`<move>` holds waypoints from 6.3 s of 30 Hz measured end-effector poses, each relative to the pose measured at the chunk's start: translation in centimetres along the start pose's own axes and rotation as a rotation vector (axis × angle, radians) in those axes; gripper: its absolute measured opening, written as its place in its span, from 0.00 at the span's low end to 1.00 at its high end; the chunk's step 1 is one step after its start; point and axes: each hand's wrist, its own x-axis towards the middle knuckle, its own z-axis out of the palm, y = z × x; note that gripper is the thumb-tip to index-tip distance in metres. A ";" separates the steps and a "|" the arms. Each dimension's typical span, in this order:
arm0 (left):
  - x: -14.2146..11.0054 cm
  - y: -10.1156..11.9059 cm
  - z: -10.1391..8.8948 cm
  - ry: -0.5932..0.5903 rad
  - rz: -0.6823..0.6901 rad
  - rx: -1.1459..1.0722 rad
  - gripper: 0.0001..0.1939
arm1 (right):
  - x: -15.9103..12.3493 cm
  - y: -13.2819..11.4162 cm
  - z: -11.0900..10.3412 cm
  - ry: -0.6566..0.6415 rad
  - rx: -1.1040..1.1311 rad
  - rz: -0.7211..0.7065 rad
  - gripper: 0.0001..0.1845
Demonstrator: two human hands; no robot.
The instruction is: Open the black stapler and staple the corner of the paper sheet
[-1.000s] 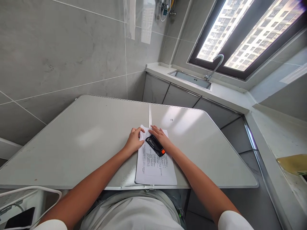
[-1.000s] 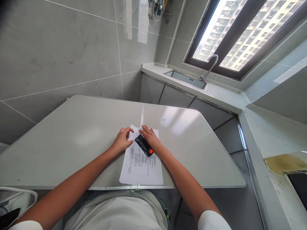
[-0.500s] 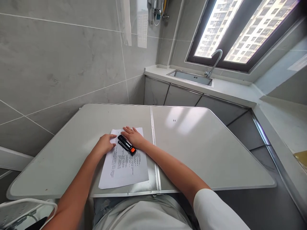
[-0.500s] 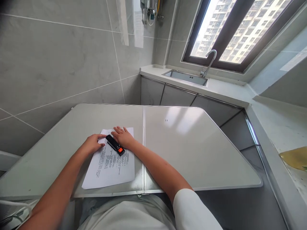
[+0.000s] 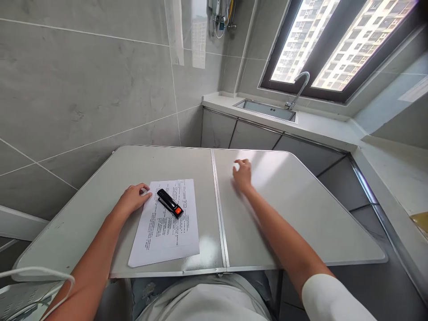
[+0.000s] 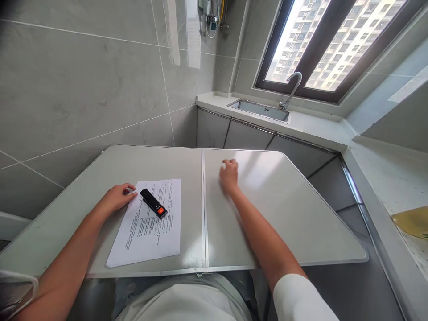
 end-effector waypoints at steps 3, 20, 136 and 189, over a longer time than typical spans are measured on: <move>1.3 0.8 0.5 0.063 0.055 -0.011 0.28 | 2.3 5.9 -2.5 -0.023 -0.168 0.145 0.24; 3.5 2.3 1.9 0.137 0.225 -0.129 0.20 | 2.0 -2.3 2.7 -0.169 -0.031 -0.139 0.21; 1.9 5.5 1.9 0.090 0.363 -0.506 0.02 | -16.3 -18.0 3.0 -0.612 0.373 -0.470 0.32; -2.6 15.8 7.9 -0.120 0.704 -0.273 0.31 | -9.0 -0.2 -3.3 -0.435 0.536 -0.324 0.21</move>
